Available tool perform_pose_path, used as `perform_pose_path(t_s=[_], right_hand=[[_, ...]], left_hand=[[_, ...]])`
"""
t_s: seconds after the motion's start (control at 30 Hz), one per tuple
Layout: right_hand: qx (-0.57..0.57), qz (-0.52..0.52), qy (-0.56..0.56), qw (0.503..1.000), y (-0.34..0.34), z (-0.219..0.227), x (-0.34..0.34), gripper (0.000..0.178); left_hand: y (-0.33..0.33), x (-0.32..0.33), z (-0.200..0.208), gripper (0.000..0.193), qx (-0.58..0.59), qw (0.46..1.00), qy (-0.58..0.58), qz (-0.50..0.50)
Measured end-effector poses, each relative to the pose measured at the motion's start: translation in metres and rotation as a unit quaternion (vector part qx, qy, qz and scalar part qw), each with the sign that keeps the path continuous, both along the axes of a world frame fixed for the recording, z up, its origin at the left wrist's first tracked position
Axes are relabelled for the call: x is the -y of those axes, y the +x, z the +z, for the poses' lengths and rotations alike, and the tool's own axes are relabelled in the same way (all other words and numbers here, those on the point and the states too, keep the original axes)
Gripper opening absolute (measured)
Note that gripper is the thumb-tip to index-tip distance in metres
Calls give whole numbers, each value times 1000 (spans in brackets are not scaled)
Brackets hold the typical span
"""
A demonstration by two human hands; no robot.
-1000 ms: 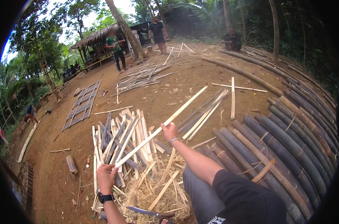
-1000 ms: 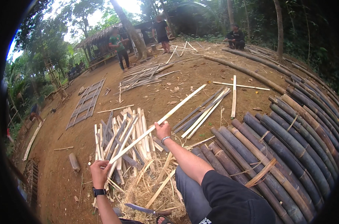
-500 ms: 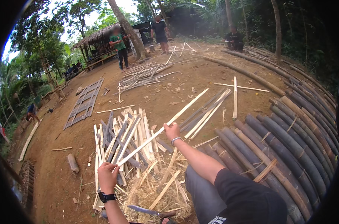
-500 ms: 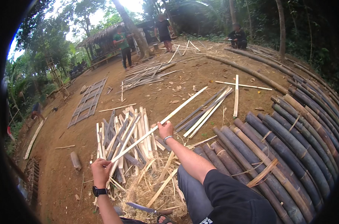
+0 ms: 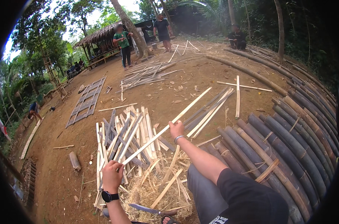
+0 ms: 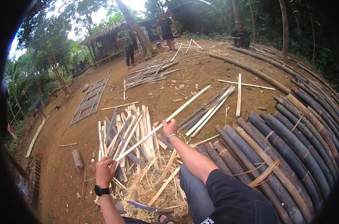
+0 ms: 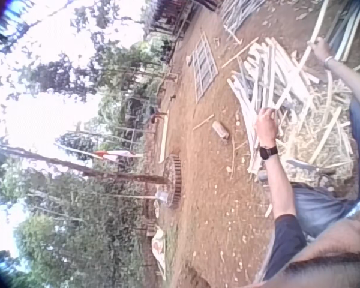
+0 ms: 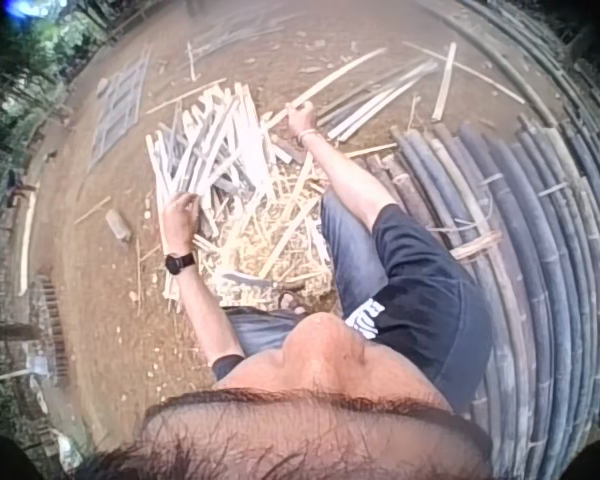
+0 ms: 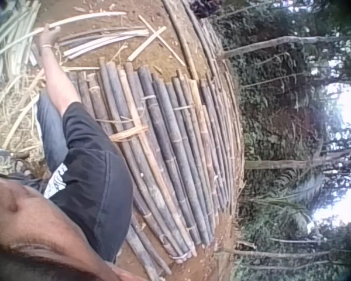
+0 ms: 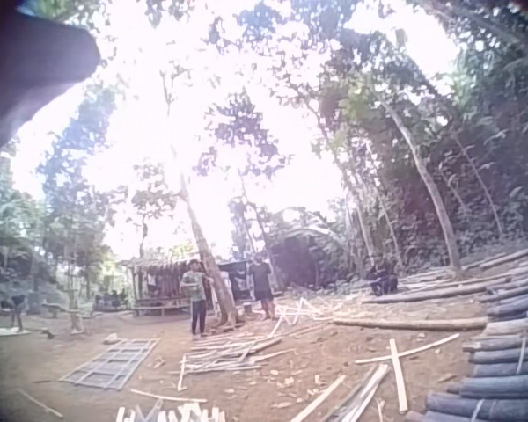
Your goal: The person strips layers from a long bamboo pole using a large knife while sitting down outdoors, then handles the thin strips by hand.
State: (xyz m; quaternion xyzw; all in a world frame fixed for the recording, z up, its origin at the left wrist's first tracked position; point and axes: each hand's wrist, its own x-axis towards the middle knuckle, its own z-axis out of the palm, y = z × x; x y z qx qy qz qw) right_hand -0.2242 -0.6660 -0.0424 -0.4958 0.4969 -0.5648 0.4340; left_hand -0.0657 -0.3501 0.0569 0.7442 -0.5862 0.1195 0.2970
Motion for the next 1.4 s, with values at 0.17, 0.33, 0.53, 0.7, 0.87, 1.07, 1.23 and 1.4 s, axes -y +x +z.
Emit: perform_pose_path(t_s=[0.17, 0.33, 0.53, 0.7, 0.87, 1.07, 1.23, 1.4], right_hand=[[-21, -42, -30, 998, -2, -13, 18, 33], [-29, -68, -40, 996, 2, -16, 19, 30], [-13, -81, -36, 996, -1, -19, 24, 31], [-38, -76, -30, 996, -2, -15, 19, 31], [-39, -74, -33, 996, -3, -17, 21, 32], [-61, -99, -36, 993, 0, -15, 20, 25], [-43, -105, -42, 993, 1, -20, 23, 26], [-57, -110, -40, 991, 0, -30, 31, 26]], left_hand=[[-6, 7, -5, 8, -3, 999, 27, -20], [-8, 7, -5, 8, 1, 999, 24, -32], [-14, 12, -7, 6, 18, 999, 14, -31], [-15, 14, -6, 5, 14, 999, 13, -50], [-15, 15, -7, 6, -12, 998, 32, -54], [-23, 13, -2, 6, 9, 997, 37, -61], [-26, 14, -1, 5, 28, 997, 25, -62], [-30, 17, -5, 5, 24, 996, 55, -63]])
